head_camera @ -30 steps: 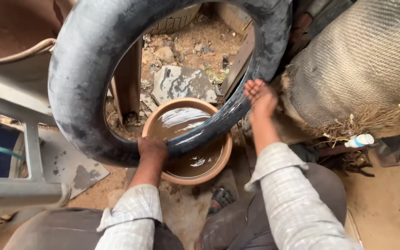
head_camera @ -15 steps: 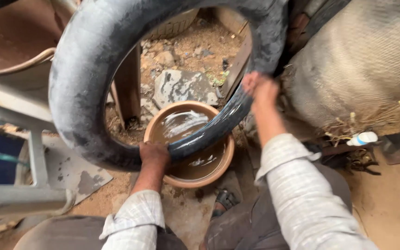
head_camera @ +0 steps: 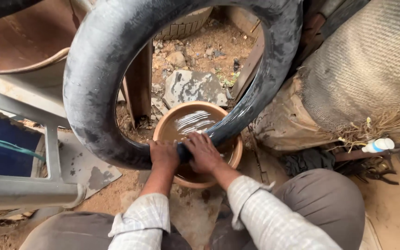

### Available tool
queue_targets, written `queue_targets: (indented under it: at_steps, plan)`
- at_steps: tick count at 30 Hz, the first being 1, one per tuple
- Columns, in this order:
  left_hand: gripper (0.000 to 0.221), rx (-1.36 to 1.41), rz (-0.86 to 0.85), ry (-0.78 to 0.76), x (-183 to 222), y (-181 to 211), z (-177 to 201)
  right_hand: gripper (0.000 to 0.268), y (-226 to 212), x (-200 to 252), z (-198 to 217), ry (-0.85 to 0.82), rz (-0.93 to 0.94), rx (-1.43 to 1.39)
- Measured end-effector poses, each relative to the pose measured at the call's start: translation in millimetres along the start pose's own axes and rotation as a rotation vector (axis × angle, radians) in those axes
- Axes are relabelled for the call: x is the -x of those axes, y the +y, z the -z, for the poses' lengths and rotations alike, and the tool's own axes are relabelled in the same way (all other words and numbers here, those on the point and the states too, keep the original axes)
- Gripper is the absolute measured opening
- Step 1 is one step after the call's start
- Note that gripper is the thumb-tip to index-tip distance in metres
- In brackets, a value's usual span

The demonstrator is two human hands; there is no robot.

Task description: Checking a motorcycle tire tube for leaks by submerging sections in a container of water and observing for bubbles.

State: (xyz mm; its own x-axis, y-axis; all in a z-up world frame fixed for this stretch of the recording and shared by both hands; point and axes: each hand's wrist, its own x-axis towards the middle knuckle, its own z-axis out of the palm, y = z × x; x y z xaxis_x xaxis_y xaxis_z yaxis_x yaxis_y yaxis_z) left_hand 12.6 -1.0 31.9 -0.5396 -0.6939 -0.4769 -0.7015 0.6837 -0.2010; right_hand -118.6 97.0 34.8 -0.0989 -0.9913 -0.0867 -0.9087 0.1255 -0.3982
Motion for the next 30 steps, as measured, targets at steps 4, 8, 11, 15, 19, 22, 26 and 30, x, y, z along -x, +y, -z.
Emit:
queue_targets:
  at_steps: [4,8,11,15,19,22,26,30]
  plan:
    - [0.042,-0.039,0.022,0.122,-6.1,17.6,-25.7,0.099,12.6,3.4,-8.3,-0.166,0.242,0.164]
    - [0.039,-0.033,0.031,0.122,-4.6,7.6,-16.4,0.111,-19.5,-9.7,-7.9,-0.220,0.125,0.078]
    - [0.044,-0.106,0.024,0.111,12.9,-6.3,8.4,0.105,-44.0,-7.5,3.7,-0.136,0.089,-0.001]
    - [0.048,-0.247,-0.054,0.001,94.2,-24.0,102.4,0.074,-44.8,-10.6,-33.9,0.055,0.124,-0.122]
    - [0.032,-0.012,-0.072,0.362,122.7,-41.7,85.6,0.064,-95.2,-2.7,-14.1,0.100,0.105,-0.435]
    - [0.015,0.450,-0.043,0.893,168.8,-64.3,116.4,0.075,-119.4,5.0,-13.7,0.233,0.282,-0.409]
    - [0.042,0.548,0.137,1.502,225.0,-84.8,159.0,0.088,-157.7,30.7,4.8,0.202,0.341,-0.723]
    - [0.098,0.974,0.205,1.213,248.1,-110.1,168.2,0.082,-164.4,54.9,26.0,-0.005,0.227,-0.815]
